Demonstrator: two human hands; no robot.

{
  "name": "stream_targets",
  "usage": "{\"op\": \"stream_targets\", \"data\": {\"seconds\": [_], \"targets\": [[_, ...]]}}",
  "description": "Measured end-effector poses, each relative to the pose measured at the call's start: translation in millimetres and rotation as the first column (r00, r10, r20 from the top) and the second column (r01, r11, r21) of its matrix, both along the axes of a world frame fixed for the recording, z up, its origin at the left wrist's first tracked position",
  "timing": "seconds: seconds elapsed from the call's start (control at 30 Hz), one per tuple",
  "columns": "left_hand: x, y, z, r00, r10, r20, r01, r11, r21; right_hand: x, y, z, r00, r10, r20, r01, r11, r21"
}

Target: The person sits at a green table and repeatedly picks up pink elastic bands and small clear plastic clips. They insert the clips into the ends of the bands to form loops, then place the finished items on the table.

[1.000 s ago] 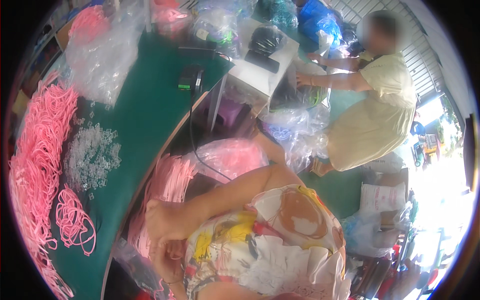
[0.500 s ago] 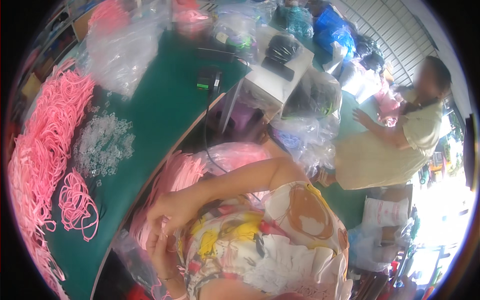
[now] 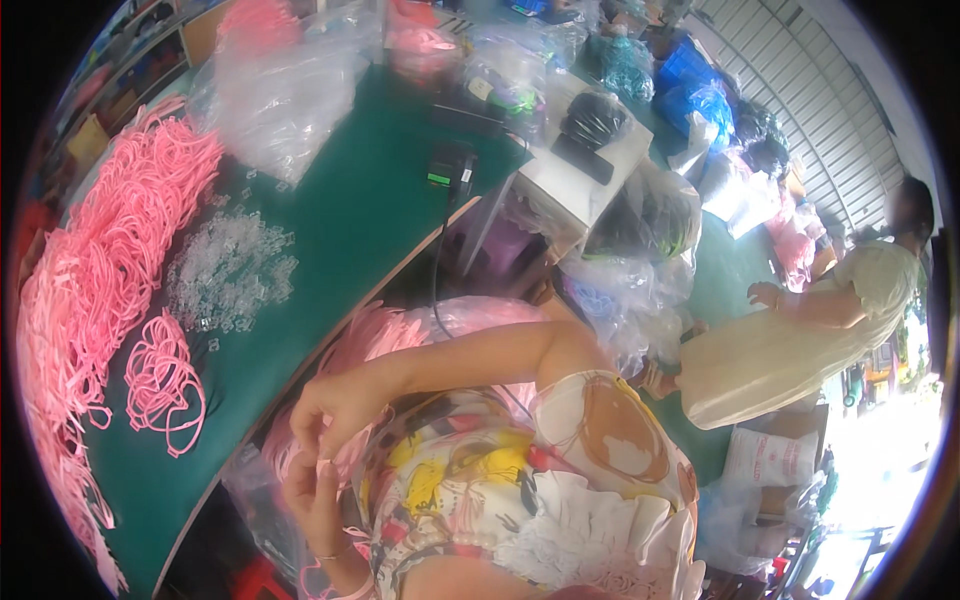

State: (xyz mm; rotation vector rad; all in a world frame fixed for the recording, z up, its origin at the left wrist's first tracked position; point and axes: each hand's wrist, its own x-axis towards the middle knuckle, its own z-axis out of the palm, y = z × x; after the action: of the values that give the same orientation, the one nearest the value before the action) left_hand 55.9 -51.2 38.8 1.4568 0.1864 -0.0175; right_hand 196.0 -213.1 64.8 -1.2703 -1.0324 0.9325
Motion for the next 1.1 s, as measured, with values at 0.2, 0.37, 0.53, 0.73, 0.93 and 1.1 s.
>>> {"op": "stream_targets", "data": {"seconds": [0.2,0.37,0.53,0.73,0.93,1.1], "targets": [[-3.8,-1.7,8.0,0.945,-0.067,0.319,-0.176,0.719,0.672,4.1,14.3,-13.6,0.986,0.121,-0.118,-0.115,0.992,0.058],[2.1,-0.3,13.1,0.962,0.028,0.272,-0.172,0.836,0.52,10.9,26.4,-4.7,0.992,0.078,0.096,-0.078,0.997,-0.001],[-23.7,34.8,18.5,0.994,0.103,-0.04,-0.109,0.979,-0.175,-5.5,41.4,7.3,0.64,-0.466,0.611,0.301,0.884,0.359],[-29.0,41.3,24.1,0.877,0.479,0.021,-0.37,0.704,-0.606,-68.8,63.0,-19.6,0.993,0.026,-0.118,-0.036,0.996,-0.082],[-33.9,90.2,-44.3,0.931,0.352,-0.093,-0.358,0.842,-0.402,-81.9,109.1,-13.9,0.892,0.292,-0.345,-0.353,0.927,-0.126],[-15.7,50.3,-41.4,0.973,-0.16,0.167,0.145,0.984,0.101,-116.2,149.1,-2.1,0.77,0.52,-0.369,-0.592,0.799,-0.109]]}}
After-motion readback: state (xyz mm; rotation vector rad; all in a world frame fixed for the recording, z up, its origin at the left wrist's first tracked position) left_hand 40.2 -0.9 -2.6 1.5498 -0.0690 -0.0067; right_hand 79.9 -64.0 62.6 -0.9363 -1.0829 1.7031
